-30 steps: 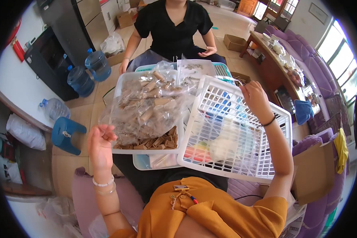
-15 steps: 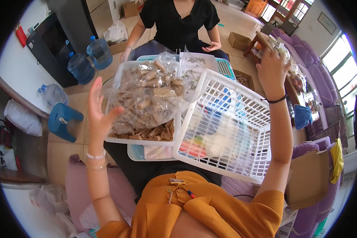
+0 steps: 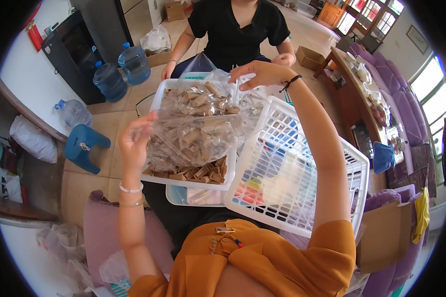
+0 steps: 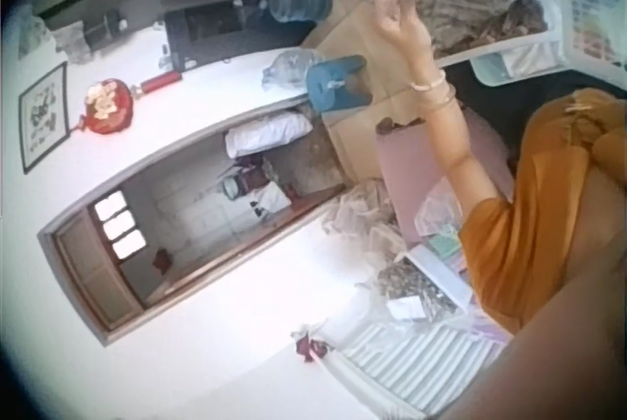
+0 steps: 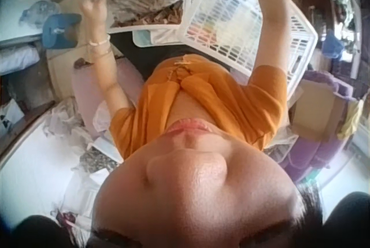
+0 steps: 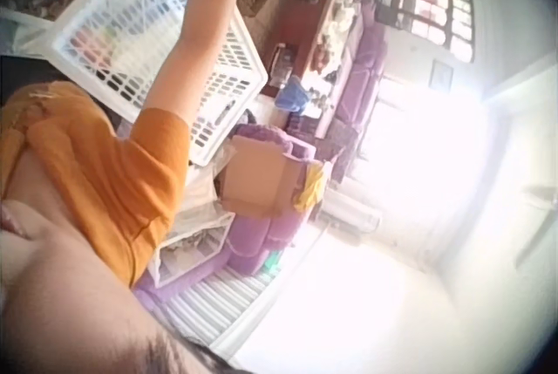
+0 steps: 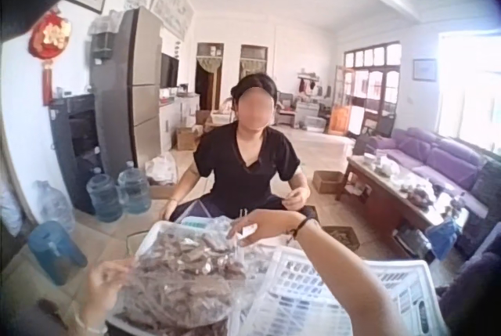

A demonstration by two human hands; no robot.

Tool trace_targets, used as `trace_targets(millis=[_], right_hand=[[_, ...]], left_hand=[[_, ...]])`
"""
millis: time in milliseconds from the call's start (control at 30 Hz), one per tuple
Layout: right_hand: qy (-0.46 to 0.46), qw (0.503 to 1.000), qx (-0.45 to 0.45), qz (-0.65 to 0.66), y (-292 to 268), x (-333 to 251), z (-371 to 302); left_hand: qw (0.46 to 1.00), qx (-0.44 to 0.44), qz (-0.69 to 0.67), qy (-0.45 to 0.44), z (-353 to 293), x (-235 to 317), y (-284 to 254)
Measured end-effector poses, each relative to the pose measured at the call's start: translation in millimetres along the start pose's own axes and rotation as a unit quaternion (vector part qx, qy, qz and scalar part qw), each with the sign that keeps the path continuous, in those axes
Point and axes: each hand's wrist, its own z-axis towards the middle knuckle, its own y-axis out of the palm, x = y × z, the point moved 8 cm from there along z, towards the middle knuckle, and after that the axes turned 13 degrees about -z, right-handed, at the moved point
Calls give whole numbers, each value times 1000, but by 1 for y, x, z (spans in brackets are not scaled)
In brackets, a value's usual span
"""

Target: The person packs small wrapped items from a plastic basket into plastic bags and seals the bags by hand using their adhesive strips.

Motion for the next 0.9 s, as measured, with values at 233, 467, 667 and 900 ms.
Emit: trace_targets(millis=[233, 467, 667, 900], right_hand=[[-12, 986, 8, 164, 9, 10, 11], [131, 803, 250, 525, 19, 66, 7], [280, 689, 358, 565, 45, 106, 27], [383, 718, 437, 381, 37, 120, 24]], left_hand=[[999, 34, -26, 34, -4, 0, -5], [957, 224, -165, 81, 5, -6, -39], [908, 383, -168, 22, -6, -10, -58], [914, 400, -42, -50, -23, -5, -81]])
